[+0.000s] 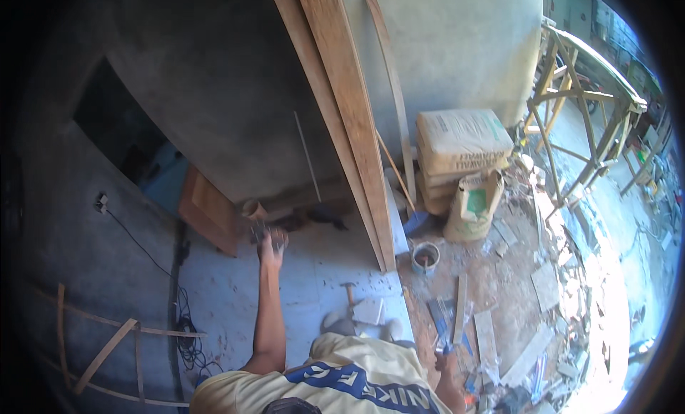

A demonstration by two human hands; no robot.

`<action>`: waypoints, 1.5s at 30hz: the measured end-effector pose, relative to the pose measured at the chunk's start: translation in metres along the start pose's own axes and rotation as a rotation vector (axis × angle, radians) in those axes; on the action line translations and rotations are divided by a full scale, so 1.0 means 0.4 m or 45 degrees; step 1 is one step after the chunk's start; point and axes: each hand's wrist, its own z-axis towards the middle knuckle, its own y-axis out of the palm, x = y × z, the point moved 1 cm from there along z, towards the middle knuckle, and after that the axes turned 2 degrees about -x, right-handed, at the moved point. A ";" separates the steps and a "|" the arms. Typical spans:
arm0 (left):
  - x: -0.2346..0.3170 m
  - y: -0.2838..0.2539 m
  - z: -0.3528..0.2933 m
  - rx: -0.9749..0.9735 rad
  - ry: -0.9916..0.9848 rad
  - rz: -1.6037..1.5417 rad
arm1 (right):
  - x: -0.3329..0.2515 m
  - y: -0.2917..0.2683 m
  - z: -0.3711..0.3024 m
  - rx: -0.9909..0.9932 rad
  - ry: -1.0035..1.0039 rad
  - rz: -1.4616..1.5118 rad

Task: The person aligns a door hinge against a wooden door frame and then chisels a recess into the frame using a chisel and a hammer.

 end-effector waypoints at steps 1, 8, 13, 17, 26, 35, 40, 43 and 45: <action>-0.084 -0.176 -0.006 0.336 -0.162 0.057 | -0.109 -0.005 -0.075 -0.055 -0.094 -0.135; -0.363 -0.826 -0.519 0.700 -0.522 1.634 | -0.213 -0.029 -0.183 0.077 -0.052 -0.041; -0.357 -0.903 -0.626 0.271 -0.623 1.925 | -0.246 0.079 -0.095 0.123 0.090 -0.517; -0.335 -0.924 -0.501 -0.258 -0.772 1.875 | -0.428 0.221 -0.166 0.114 -0.215 -0.428; -0.286 -0.855 0.114 -0.539 -1.035 1.750 | -0.687 0.517 -0.452 -0.215 -0.332 -0.554; -0.328 -0.486 0.454 -0.558 -0.523 1.505 | -0.496 0.563 -0.519 -0.035 -0.366 -0.733; -0.399 -0.506 0.265 -0.563 -0.647 1.185 | -0.338 0.457 -0.545 0.058 0.139 -0.392; -0.436 -0.632 0.116 -0.935 -0.005 2.022 | -0.190 0.428 -0.519 0.185 0.230 -0.071; -0.421 -0.634 -0.040 -1.183 -0.413 2.256 | -0.106 0.406 -0.541 0.200 0.356 0.165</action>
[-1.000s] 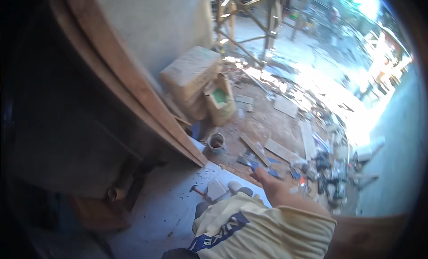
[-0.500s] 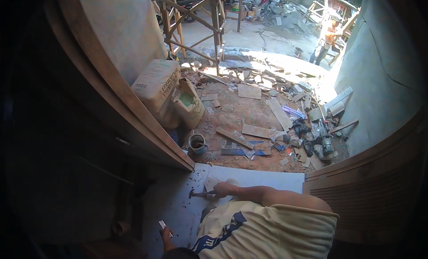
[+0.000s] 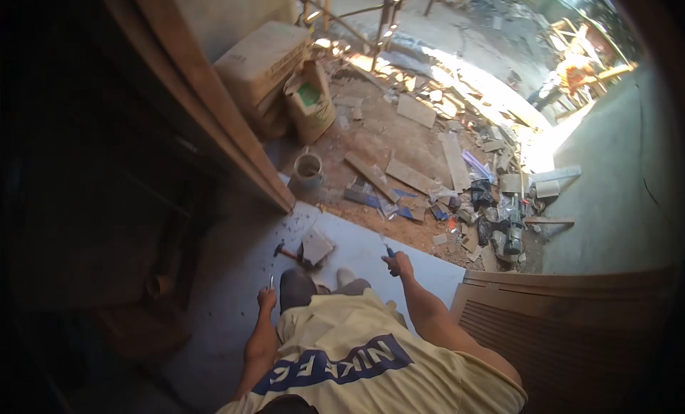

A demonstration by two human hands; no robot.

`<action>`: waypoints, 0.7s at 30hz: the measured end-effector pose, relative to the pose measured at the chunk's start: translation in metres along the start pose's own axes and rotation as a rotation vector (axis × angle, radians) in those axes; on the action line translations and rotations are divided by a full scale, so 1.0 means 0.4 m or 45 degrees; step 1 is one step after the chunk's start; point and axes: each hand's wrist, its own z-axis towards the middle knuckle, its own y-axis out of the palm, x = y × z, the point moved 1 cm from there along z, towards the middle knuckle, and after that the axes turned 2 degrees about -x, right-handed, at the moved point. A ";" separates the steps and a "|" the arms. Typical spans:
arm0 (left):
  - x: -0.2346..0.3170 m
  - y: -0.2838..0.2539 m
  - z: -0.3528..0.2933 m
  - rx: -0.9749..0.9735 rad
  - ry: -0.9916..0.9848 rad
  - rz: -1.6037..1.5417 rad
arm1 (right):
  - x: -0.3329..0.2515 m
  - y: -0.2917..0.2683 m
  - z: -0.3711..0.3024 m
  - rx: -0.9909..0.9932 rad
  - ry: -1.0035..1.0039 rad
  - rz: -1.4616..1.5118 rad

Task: The person aligns a door hinge against a wooden door frame and then chisels a recess into the frame using a chisel and a hammer.

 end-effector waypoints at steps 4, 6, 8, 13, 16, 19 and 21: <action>-0.021 0.140 -0.036 0.281 -0.440 -0.378 | 0.151 -0.078 -0.019 0.052 0.017 0.233; -0.107 0.116 -0.072 0.351 -0.726 -0.722 | 0.076 -0.042 -0.117 -0.063 0.070 0.153; -0.063 0.111 -0.114 0.235 -0.827 -0.941 | 0.140 -0.070 -0.151 -0.054 0.210 -0.122; -0.156 0.105 -0.121 0.130 -1.020 -1.074 | 0.129 -0.060 -0.154 -0.226 0.054 -0.468; -0.174 0.104 -0.043 0.298 -0.987 -1.303 | 0.009 -0.018 -0.093 -0.234 0.221 -0.472; -0.236 0.086 0.097 0.384 -0.800 -1.429 | -0.137 0.043 -0.030 -0.255 0.023 -0.374; -0.269 0.113 0.188 0.356 -0.768 -1.483 | -0.236 0.107 -0.002 -0.277 0.001 -0.349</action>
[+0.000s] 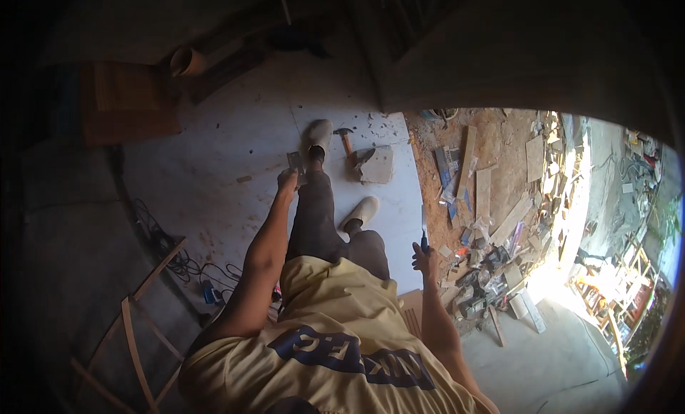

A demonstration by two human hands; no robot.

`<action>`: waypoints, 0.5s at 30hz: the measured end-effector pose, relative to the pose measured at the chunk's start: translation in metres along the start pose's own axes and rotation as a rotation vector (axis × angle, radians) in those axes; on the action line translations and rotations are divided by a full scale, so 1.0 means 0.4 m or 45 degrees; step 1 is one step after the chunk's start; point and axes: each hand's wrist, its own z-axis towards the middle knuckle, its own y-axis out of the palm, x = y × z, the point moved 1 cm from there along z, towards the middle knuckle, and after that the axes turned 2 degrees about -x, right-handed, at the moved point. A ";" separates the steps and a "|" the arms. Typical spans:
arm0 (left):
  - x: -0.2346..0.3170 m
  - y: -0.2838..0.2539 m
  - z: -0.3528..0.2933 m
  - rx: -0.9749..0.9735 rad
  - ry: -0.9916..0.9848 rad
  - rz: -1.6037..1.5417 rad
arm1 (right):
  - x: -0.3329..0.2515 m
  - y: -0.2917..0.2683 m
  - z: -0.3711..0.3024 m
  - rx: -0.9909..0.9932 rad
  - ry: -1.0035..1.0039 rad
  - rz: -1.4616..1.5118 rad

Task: The person aligns a door hinge against a wooden door frame and then chisels a recess into the frame using a chisel and a hammer.

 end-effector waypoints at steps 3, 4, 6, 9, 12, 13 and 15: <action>0.027 -0.001 0.195 0.005 0.142 0.298 | -0.181 0.132 0.066 -0.034 -0.011 0.107; 0.032 -0.008 0.269 0.018 0.097 0.311 | -0.239 0.204 0.088 -0.054 -0.007 0.135; 0.077 0.140 0.364 -0.095 0.056 0.491 | -0.295 0.230 0.163 -0.002 -0.062 0.151; 0.081 0.233 0.511 0.001 -0.061 0.537 | -0.335 0.367 0.321 0.017 -0.012 -0.107; 0.071 0.225 0.690 0.058 0.078 0.630 | -0.387 0.565 0.521 0.009 0.030 -0.327; 0.063 0.234 0.738 0.017 0.051 0.541 | -0.388 0.617 0.604 0.054 -0.160 -0.504; 0.036 0.209 0.817 -0.019 -0.003 0.500 | -0.412 0.738 0.733 0.092 -0.291 -0.476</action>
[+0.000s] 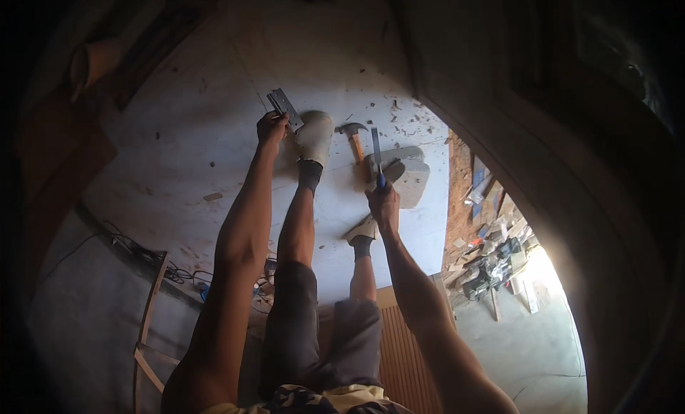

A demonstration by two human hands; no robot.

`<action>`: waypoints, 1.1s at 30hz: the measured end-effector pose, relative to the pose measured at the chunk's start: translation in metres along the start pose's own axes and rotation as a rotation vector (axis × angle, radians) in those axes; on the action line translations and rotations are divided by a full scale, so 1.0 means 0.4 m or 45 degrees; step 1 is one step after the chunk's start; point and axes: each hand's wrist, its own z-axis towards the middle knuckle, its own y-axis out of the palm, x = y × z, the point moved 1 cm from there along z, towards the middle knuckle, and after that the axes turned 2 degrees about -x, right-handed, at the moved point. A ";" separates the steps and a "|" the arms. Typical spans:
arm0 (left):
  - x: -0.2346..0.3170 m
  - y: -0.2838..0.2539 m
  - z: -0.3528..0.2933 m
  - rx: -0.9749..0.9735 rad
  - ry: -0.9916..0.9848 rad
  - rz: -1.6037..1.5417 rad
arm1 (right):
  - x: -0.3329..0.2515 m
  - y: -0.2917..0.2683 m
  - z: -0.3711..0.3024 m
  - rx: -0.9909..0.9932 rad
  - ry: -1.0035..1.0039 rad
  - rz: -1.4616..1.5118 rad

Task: The person aligns a door hinge against a wooden door frame and then chisels a recess into the frame using a chisel and a hammer.

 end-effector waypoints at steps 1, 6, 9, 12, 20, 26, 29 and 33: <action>-0.008 0.015 0.026 -0.055 -0.068 -0.124 | 0.004 0.042 0.074 -0.003 0.089 0.039; -0.061 0.048 0.110 -0.106 -0.082 -0.351 | 0.037 0.230 0.310 0.339 -0.058 0.016; -0.095 0.044 0.150 -0.157 -0.098 -0.486 | 0.029 0.290 0.349 0.468 -0.145 0.086; -0.140 -0.012 0.193 -0.180 -0.033 -0.429 | -0.001 0.322 0.353 0.388 0.068 0.187; -0.134 0.021 -0.047 -0.103 0.212 -0.222 | -0.050 0.237 0.256 0.355 -0.286 0.054; 0.033 0.085 -0.540 -0.688 -0.276 -0.552 | -0.152 0.019 -0.073 0.239 -0.350 0.230; 0.036 0.055 -0.760 -0.854 -0.538 -0.872 | -0.224 -0.126 -0.290 -0.200 -0.079 0.690; 0.085 0.038 -1.003 -1.173 -0.582 -0.989 | -0.236 -0.333 -0.523 -0.266 -0.255 0.461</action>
